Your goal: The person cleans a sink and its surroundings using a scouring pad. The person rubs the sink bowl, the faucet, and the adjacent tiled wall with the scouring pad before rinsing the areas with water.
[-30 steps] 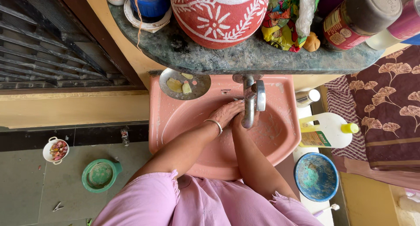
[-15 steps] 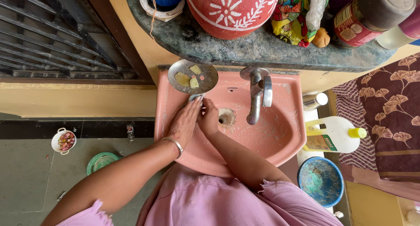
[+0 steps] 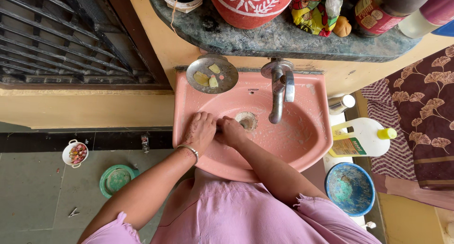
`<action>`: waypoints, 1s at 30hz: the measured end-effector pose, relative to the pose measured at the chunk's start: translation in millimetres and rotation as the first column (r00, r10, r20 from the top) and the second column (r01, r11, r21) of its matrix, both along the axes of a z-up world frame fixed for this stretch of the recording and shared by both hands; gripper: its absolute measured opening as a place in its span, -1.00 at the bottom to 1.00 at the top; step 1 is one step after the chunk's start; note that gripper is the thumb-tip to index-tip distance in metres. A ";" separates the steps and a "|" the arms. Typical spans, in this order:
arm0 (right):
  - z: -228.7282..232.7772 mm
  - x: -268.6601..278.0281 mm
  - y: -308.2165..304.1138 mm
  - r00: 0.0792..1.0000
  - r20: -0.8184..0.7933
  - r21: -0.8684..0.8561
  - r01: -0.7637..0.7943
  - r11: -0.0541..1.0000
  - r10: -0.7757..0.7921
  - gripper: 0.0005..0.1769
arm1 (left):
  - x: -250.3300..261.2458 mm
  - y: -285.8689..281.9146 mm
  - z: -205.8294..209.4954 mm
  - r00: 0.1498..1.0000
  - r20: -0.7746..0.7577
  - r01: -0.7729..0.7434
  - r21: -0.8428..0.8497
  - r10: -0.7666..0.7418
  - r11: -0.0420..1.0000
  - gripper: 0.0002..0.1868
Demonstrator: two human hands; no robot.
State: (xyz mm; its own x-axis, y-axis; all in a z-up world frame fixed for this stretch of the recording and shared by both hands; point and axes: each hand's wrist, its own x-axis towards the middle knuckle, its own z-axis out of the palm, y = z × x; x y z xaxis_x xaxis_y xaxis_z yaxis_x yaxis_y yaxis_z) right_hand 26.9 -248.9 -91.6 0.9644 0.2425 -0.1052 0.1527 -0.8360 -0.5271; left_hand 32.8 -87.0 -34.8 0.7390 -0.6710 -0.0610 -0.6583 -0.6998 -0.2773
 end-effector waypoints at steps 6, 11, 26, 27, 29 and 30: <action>-33.6 8.6 -59.8 0.888 0.390 -0.095 0.303 0.948 -0.244 -0.75 | 12.8 -54.1 -58.1 0.983 -0.142 -0.127 -0.091 0.114 0.988 -0.77; -105.3 14.5 -118.1 0.716 0.262 0.328 0.565 0.757 -0.648 -0.81 | 16.1 -84.4 -66.8 0.951 -0.241 -0.223 -0.101 0.193 0.970 -0.62; -88.6 37.2 -108.2 0.688 0.601 0.088 0.449 0.889 -0.407 -0.79 | 32.3 -84.6 -51.4 0.901 -0.398 -0.354 -0.442 0.174 0.824 -0.32; -85.3 35.9 -106.0 0.715 0.368 0.328 0.498 0.803 -0.594 -0.83 | 32.2 -83.1 -47.5 0.899 -0.410 -0.356 -0.482 0.153 0.801 -0.29; -77.3 37.2 -99.2 0.719 0.083 0.518 0.561 0.646 -0.690 -0.84 | 32.4 -82.0 -45.7 0.889 -0.437 -0.368 -0.500 0.138 0.784 -0.35; -72.4 39.0 -95.5 0.695 0.132 0.603 0.510 0.613 -0.707 -0.87 | 32.3 -82.7 -48.7 0.880 -0.460 -0.376 -0.518 0.120 0.768 -0.40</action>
State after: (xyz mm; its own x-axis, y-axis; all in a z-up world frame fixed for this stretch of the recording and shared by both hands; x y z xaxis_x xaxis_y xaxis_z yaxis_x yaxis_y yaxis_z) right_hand 65.9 -344.4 -164.0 0.8472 -0.4959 0.1905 -0.0525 -0.4350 -0.8989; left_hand 65.1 -169.7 -83.6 0.8847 -0.4648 -0.0360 -0.3967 -0.7911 0.4657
